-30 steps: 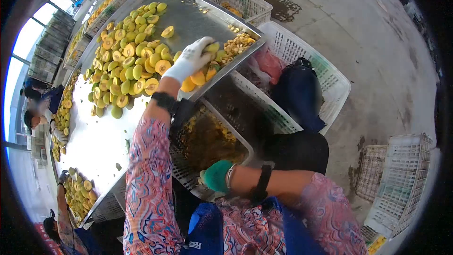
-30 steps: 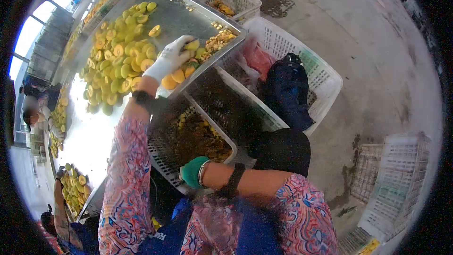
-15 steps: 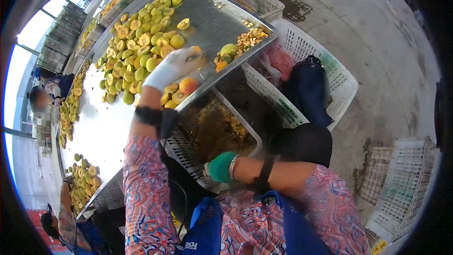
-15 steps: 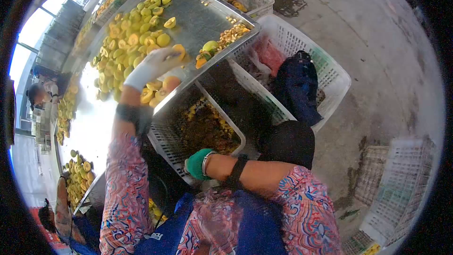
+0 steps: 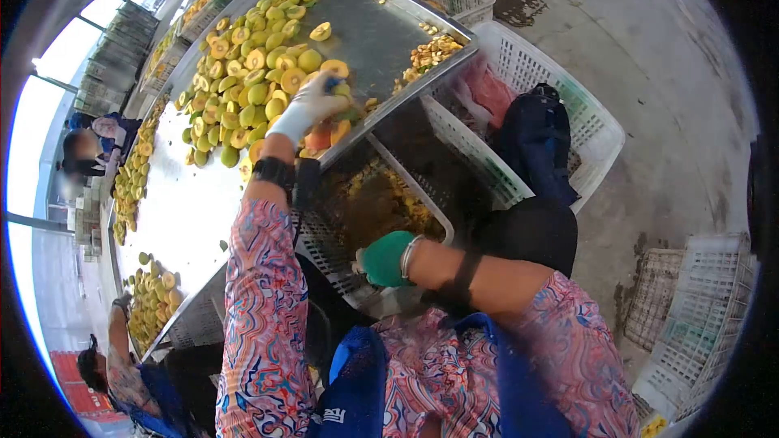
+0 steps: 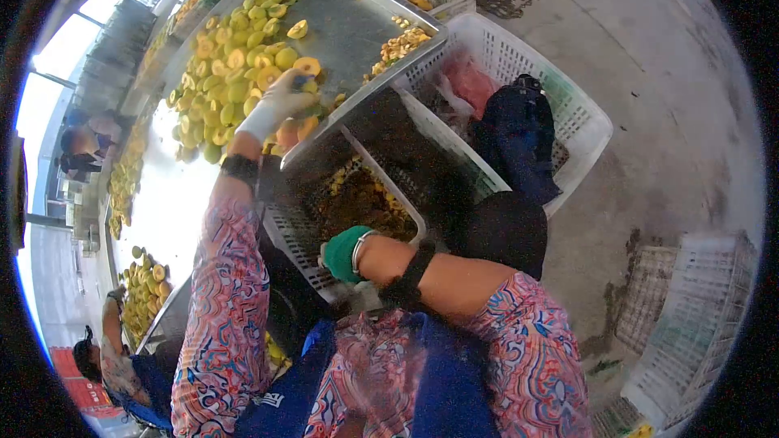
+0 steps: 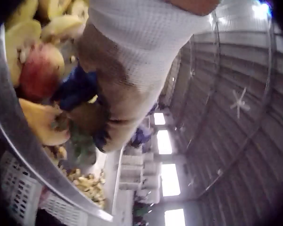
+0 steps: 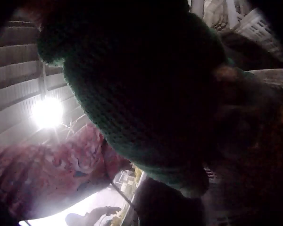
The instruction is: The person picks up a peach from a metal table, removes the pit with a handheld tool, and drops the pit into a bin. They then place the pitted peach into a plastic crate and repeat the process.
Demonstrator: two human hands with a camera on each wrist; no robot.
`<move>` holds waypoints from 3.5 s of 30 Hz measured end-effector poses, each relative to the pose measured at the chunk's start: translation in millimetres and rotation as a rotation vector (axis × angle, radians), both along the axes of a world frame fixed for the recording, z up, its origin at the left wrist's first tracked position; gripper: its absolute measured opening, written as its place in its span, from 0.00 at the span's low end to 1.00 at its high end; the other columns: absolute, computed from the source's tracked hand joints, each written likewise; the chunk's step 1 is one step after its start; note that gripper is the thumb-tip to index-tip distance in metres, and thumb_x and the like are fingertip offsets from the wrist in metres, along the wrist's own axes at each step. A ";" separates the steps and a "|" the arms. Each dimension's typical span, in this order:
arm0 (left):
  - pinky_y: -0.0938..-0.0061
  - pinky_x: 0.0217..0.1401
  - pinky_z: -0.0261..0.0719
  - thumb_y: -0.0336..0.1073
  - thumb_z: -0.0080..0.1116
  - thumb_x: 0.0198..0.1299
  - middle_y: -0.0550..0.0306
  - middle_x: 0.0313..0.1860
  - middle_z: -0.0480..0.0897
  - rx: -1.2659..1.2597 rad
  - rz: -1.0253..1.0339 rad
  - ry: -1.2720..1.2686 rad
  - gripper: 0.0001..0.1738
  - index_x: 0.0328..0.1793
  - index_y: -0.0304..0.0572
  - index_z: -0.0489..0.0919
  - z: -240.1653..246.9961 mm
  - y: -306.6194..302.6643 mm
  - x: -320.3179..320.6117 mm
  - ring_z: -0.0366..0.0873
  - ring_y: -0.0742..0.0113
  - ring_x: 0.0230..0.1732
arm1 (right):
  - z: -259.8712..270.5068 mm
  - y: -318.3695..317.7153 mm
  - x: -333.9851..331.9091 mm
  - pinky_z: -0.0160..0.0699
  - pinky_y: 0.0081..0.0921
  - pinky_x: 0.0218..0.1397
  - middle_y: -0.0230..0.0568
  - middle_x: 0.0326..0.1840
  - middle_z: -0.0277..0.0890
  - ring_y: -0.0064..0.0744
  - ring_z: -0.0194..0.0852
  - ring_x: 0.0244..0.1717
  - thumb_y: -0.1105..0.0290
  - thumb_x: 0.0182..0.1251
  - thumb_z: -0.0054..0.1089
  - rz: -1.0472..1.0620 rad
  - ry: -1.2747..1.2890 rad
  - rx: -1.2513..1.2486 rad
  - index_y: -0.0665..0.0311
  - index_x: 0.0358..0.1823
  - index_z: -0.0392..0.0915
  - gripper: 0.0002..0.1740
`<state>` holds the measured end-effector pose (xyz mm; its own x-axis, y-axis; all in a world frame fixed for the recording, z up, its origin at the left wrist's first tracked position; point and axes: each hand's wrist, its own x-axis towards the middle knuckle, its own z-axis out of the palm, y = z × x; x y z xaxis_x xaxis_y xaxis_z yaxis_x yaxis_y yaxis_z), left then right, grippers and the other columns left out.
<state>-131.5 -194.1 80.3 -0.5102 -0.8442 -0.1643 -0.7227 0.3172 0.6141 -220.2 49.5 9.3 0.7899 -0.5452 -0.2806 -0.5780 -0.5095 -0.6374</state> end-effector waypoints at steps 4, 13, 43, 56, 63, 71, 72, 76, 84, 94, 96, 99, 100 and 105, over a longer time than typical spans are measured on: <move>0.64 0.52 0.81 0.34 0.55 0.61 0.50 0.55 0.75 0.384 0.120 0.894 0.26 0.65 0.39 0.67 12.0 36.7 62.2 0.76 0.59 0.52 | 34.4 -10.3 -16.7 0.76 0.45 0.47 0.53 0.44 0.79 0.56 0.78 0.44 0.59 0.62 0.49 0.005 -0.060 0.008 0.61 0.47 0.79 0.19; 0.70 0.44 0.82 0.62 0.43 0.65 0.46 0.52 0.78 0.550 0.340 1.384 0.41 0.68 0.29 0.61 5.8 180.1 116.0 0.79 0.60 0.44 | 65.7 -13.1 -12.9 0.71 0.47 0.34 0.62 0.30 0.74 0.62 0.75 0.37 0.54 0.64 0.58 -0.394 -0.759 -0.132 0.67 0.36 0.66 0.21; 0.72 0.40 0.82 0.65 0.46 0.63 0.48 0.47 0.81 0.746 0.484 1.166 0.35 0.58 0.38 0.73 -50.5 208.0 135.6 0.82 0.63 0.41 | 10.0 5.8 33.5 0.72 0.53 0.31 0.62 0.29 0.76 0.65 0.75 0.34 0.61 0.65 0.56 -0.486 -0.382 -0.187 0.67 0.42 0.64 0.17; 0.77 0.47 0.77 0.36 0.44 0.70 0.54 0.46 0.78 -0.317 0.616 0.882 0.17 0.61 0.36 0.69 -81.9 222.0 113.3 0.76 0.70 0.43 | 17.3 5.2 59.0 0.63 0.21 0.17 0.28 0.21 0.64 0.18 0.62 0.17 0.62 0.69 0.51 -0.653 -0.646 0.573 0.60 0.46 0.68 0.12; 0.78 0.42 0.76 0.33 0.45 0.69 0.57 0.41 0.78 -0.072 0.712 1.168 0.15 0.57 0.35 0.72 -80.5 222.2 111.3 0.75 0.72 0.37 | 4.0 -4.6 66.7 0.63 0.21 0.17 0.31 0.21 0.66 0.20 0.63 0.17 0.61 0.69 0.49 -0.516 -0.767 -0.092 0.58 0.51 0.69 0.14; 0.79 0.39 0.77 0.36 0.44 0.70 0.58 0.37 0.77 -0.150 0.618 0.966 0.17 0.60 0.33 0.70 -67.1 224.4 103.2 0.74 0.73 0.34 | 40.9 7.7 52.3 0.57 0.19 0.13 0.25 0.18 0.62 0.18 0.58 0.12 0.59 0.70 0.50 -0.590 -0.753 0.719 0.56 0.34 0.70 0.10; 0.78 0.39 0.77 0.37 0.44 0.70 0.58 0.38 0.77 -0.058 0.612 1.045 0.18 0.61 0.34 0.70 -61.8 227.3 103.1 0.75 0.72 0.34 | 41.4 7.1 48.9 0.55 0.18 0.12 0.24 0.17 0.60 0.16 0.56 0.11 0.59 0.69 0.50 -0.552 -0.775 0.902 0.55 0.33 0.69 0.10; 0.77 0.41 0.79 0.47 0.46 0.69 0.53 0.41 0.79 0.124 0.599 1.171 0.25 0.62 0.35 0.70 -68.4 221.3 114.2 0.76 0.68 0.36 | 35.6 -4.0 41.9 0.50 0.16 0.08 0.22 0.14 0.58 0.14 0.52 0.08 0.60 0.68 0.51 -0.376 -0.865 1.442 0.53 0.27 0.67 0.12; 0.77 0.39 0.76 0.60 0.45 0.66 0.51 0.40 0.81 0.144 0.252 1.251 0.34 0.61 0.33 0.71 -54.9 223.1 116.1 0.76 0.69 0.36 | 39.5 -6.3 37.9 0.44 0.14 0.08 0.20 0.13 0.54 0.12 0.47 0.07 0.60 0.68 0.50 -0.202 -0.865 1.693 0.52 0.24 0.64 0.14; 0.75 0.37 0.81 0.55 0.51 0.65 0.53 0.40 0.80 0.037 0.747 1.417 0.30 0.58 0.34 0.72 -18.5 242.0 169.5 0.81 0.66 0.38 | 46.4 -7.7 31.6 0.60 0.23 0.12 0.30 0.16 0.64 0.24 0.62 0.12 0.59 0.68 0.52 -0.396 -0.785 0.988 0.60 0.38 0.69 0.12; 0.78 0.36 0.81 0.54 0.49 0.67 0.54 0.41 0.80 0.010 0.744 1.151 0.28 0.58 0.34 0.72 6.2 265.9 218.4 0.80 0.69 0.38 | 35.0 -11.1 28.2 0.69 0.29 0.19 0.38 0.21 0.70 0.33 0.70 0.17 0.58 0.67 0.53 -0.427 -0.776 0.487 0.63 0.43 0.68 0.15; 0.73 0.42 0.80 0.52 0.50 0.66 0.51 0.43 0.79 -0.158 0.910 0.700 0.28 0.61 0.36 0.72 -16.6 286.9 309.7 0.80 0.66 0.42 | -11.3 -10.3 16.2 0.78 0.42 0.44 0.60 0.41 0.77 0.51 0.81 0.41 0.59 0.62 0.57 -0.437 -0.433 0.005 0.66 0.55 0.64 0.26; 0.71 0.46 0.78 0.50 0.51 0.66 0.50 0.45 0.79 -0.133 0.932 0.404 0.27 0.62 0.37 0.72 -22.0 287.1 323.4 0.79 0.66 0.45 | -16.1 -2.7 9.3 0.78 0.43 0.45 0.58 0.43 0.78 0.50 0.80 0.43 0.60 0.61 0.57 -0.315 -0.125 -0.024 0.64 0.56 0.67 0.25; 0.68 0.57 0.72 0.49 0.50 0.65 0.45 0.53 0.79 -0.293 0.740 -0.002 0.24 0.60 0.40 0.76 -23.1 239.8 312.8 0.77 0.58 0.53 | -78.4 0.8 -6.1 0.75 0.44 0.52 0.49 0.55 0.76 0.48 0.77 0.50 0.62 0.58 0.55 0.374 0.504 -0.059 0.57 0.46 0.82 0.16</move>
